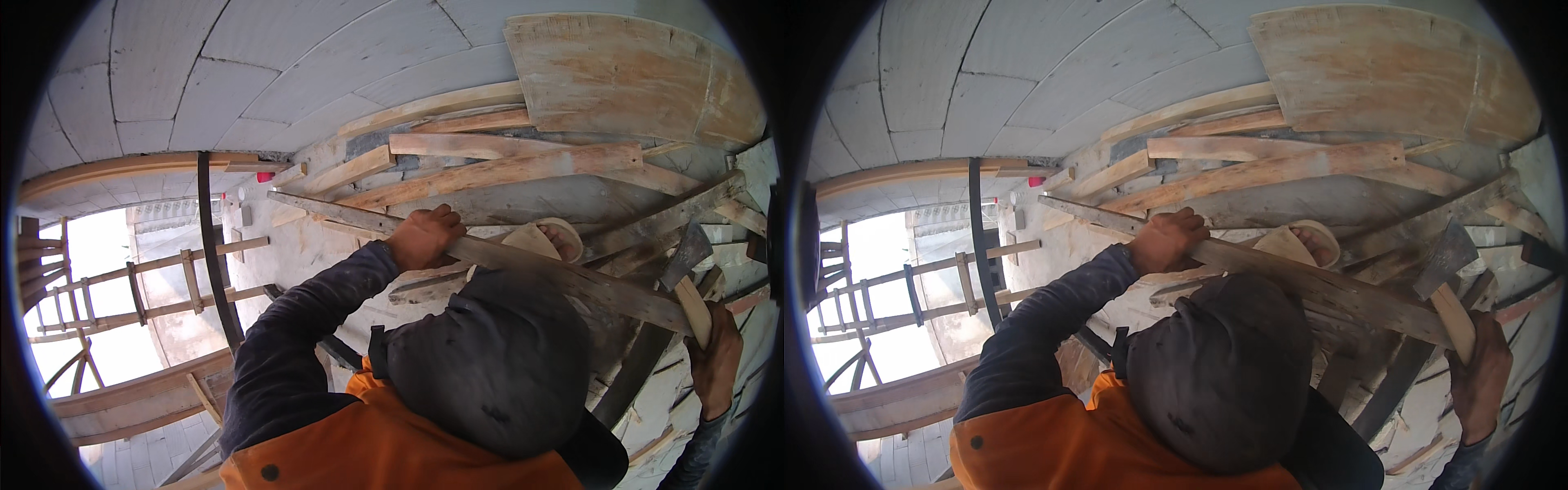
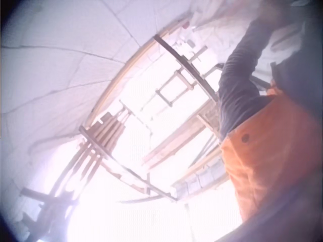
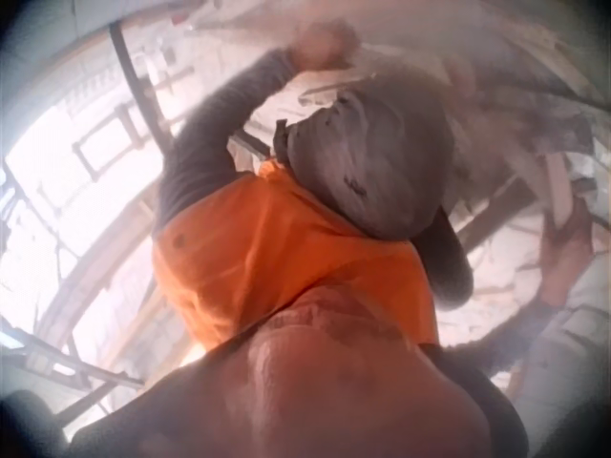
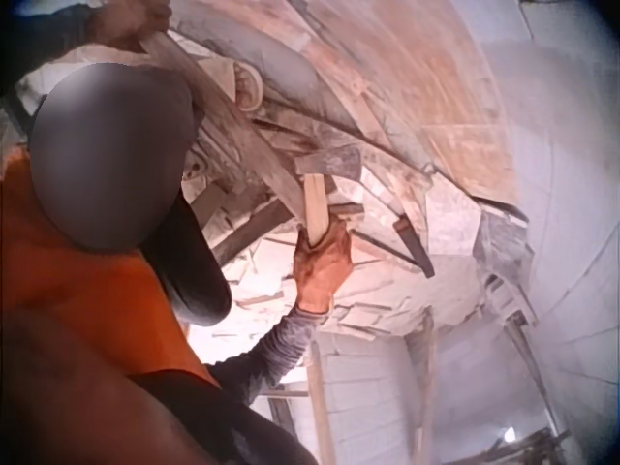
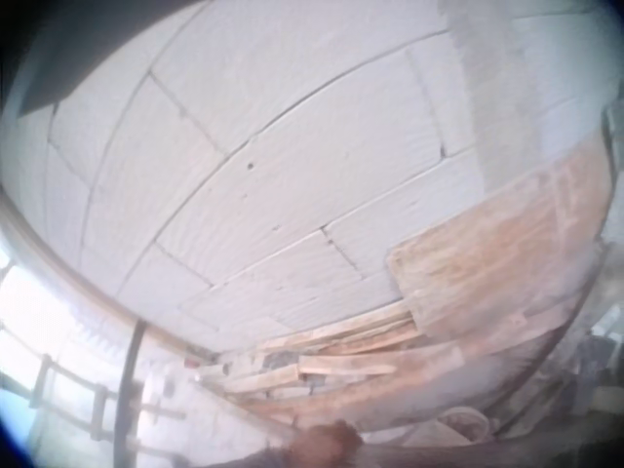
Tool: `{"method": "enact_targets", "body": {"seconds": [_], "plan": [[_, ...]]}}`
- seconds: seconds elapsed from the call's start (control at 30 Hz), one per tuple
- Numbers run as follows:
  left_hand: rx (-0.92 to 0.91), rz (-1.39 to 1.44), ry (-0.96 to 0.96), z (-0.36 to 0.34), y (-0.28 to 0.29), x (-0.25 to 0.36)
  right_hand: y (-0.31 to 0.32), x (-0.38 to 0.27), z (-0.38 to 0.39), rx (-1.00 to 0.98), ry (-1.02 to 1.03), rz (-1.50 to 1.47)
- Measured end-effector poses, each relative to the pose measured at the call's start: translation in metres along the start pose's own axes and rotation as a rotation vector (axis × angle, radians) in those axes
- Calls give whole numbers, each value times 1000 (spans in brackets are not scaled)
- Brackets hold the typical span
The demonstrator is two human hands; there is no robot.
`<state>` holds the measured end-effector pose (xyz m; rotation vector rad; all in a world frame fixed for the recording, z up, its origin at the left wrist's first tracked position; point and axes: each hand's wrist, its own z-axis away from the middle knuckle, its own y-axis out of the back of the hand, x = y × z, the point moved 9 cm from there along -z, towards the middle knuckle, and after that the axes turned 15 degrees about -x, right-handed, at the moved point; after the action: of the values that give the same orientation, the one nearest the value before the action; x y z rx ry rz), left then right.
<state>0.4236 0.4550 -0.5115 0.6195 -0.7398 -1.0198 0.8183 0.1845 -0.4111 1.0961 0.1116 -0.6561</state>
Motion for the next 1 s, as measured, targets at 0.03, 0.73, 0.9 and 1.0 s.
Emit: {"method": "enact_targets", "body": {"seconds": [0.03, 0.73, 0.9, 1.0], "plan": [[6, -13, -16, -4, 3, 4, 1, 3, 4, 5, -7, -6], [47, -155, -4, -11, 1, 0, -17, 14, 19, 70, -56, -67], [68, -125, -40, -11, 0, -9, -26, 12, 13, 65, -64, -38], [-18, -157, -87, -39, 15, -3, -30, 27, 24, 95, -98, -68]]}}
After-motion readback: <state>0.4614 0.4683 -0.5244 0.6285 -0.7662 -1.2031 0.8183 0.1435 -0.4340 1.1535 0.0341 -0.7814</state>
